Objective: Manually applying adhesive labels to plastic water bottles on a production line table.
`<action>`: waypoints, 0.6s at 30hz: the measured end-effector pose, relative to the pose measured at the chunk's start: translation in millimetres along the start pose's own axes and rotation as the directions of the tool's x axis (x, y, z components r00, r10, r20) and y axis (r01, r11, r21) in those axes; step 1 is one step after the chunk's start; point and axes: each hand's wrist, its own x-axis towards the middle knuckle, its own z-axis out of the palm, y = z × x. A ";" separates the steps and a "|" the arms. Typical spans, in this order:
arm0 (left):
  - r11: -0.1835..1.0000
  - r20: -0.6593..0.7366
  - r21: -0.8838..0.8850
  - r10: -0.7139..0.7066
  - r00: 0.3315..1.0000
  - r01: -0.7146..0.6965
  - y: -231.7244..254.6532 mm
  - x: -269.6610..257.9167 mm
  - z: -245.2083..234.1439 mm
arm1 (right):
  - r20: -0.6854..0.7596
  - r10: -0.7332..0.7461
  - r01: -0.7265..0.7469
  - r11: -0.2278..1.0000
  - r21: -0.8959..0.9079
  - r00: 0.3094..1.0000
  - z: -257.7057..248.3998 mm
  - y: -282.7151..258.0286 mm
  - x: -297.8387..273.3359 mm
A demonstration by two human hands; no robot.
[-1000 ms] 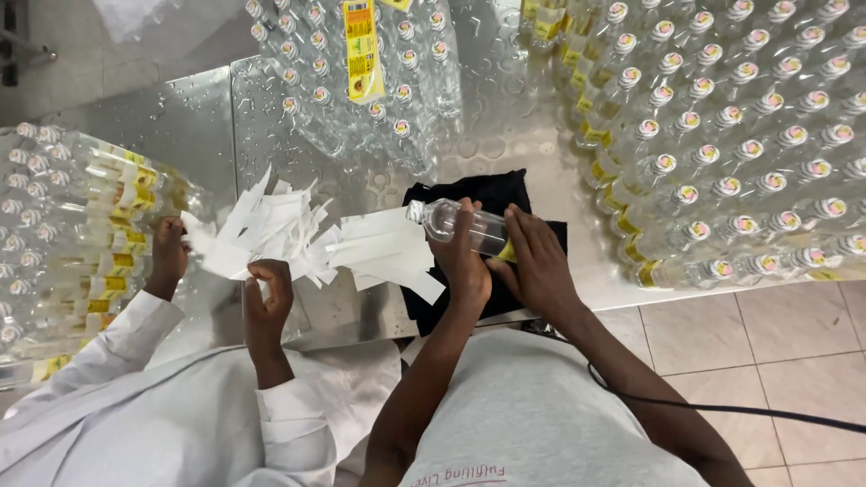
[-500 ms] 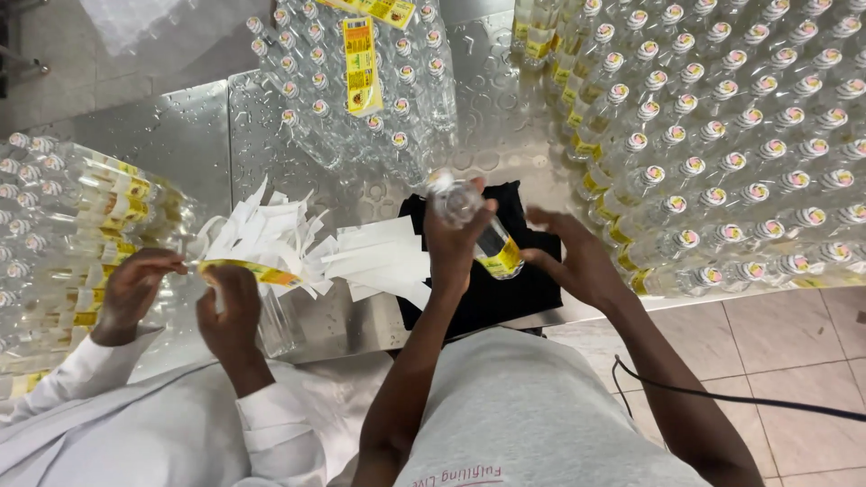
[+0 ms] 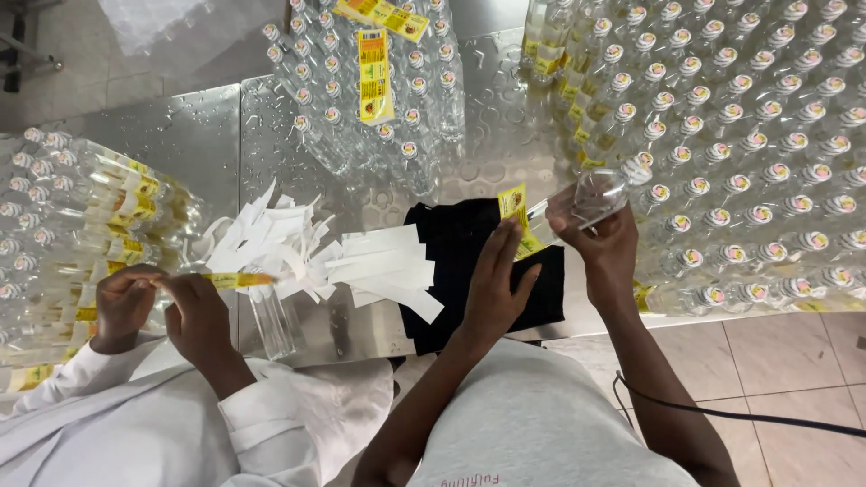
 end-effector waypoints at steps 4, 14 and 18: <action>1.000 0.004 0.025 -0.005 1.000 0.005 -0.3 8.4 -6.0 | 0.032 -0.004 0.004 1.000 0.002 0.999 -22.2 24.4 1.2; 0.828 0.217 -0.355 -0.379 0.900 0.434 -4.2 -3.1 -9.9 | 0.482 0.005 0.059 0.991 -0.118 0.876 -32.4 -12.5 5.8; 0.658 0.408 -0.464 -0.435 0.803 0.592 5.0 12.3 -17.8 | 0.478 0.127 0.077 0.920 -0.384 0.869 -24.4 -52.6 35.1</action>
